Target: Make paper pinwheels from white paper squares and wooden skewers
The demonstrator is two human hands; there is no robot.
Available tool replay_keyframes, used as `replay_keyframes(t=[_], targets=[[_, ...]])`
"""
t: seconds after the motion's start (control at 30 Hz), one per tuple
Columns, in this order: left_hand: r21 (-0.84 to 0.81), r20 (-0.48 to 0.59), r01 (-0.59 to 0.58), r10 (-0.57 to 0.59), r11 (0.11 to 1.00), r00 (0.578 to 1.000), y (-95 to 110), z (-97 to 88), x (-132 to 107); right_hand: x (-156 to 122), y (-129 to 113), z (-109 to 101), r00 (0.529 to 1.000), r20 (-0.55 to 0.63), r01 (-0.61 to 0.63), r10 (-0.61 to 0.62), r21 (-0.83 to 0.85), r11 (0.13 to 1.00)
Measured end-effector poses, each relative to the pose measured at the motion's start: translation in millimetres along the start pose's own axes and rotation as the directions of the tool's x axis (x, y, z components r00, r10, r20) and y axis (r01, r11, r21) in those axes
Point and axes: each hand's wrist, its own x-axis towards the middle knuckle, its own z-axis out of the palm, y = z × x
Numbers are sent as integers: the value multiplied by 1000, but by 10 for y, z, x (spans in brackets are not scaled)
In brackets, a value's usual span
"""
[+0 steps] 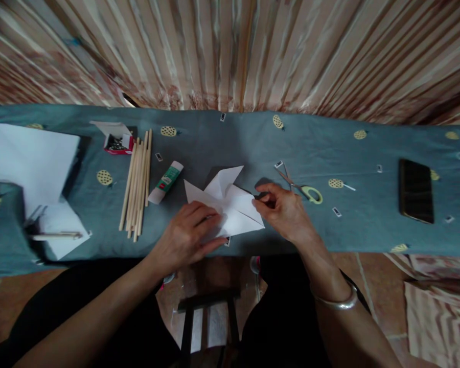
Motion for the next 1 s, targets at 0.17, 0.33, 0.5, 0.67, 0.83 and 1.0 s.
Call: replay_keyframes(t=[0.17, 0.33, 0.5, 0.67, 0.83, 1.0], targets=[[13, 72, -24, 23, 1000, 997, 142, 81, -11, -16, -23, 22, 999, 54, -3, 3, 12, 1000], [80, 72, -49, 43, 996, 997, 95, 49, -1, -38, -33, 26, 997, 78, 6, -8, 17, 1000], [139, 11, -44, 43, 989, 999, 12, 36, -1, -86, -72, -1, 982, 186, -24, 28, -25, 999], [138, 35, -36, 31, 990, 999, -13, 96, 23, -113, -106, -53, 992, 119, 38, -30, -60, 997], [159, 88, -37, 23, 987, 996, -24, 125, 25, -137, -174, -48, 986, -80, 145, -146, -20, 989], [116, 55, -8, 1, 993, 998, -38, 111, 13, -139, -224, -10, 922, -141, 345, -361, -127, 930]])
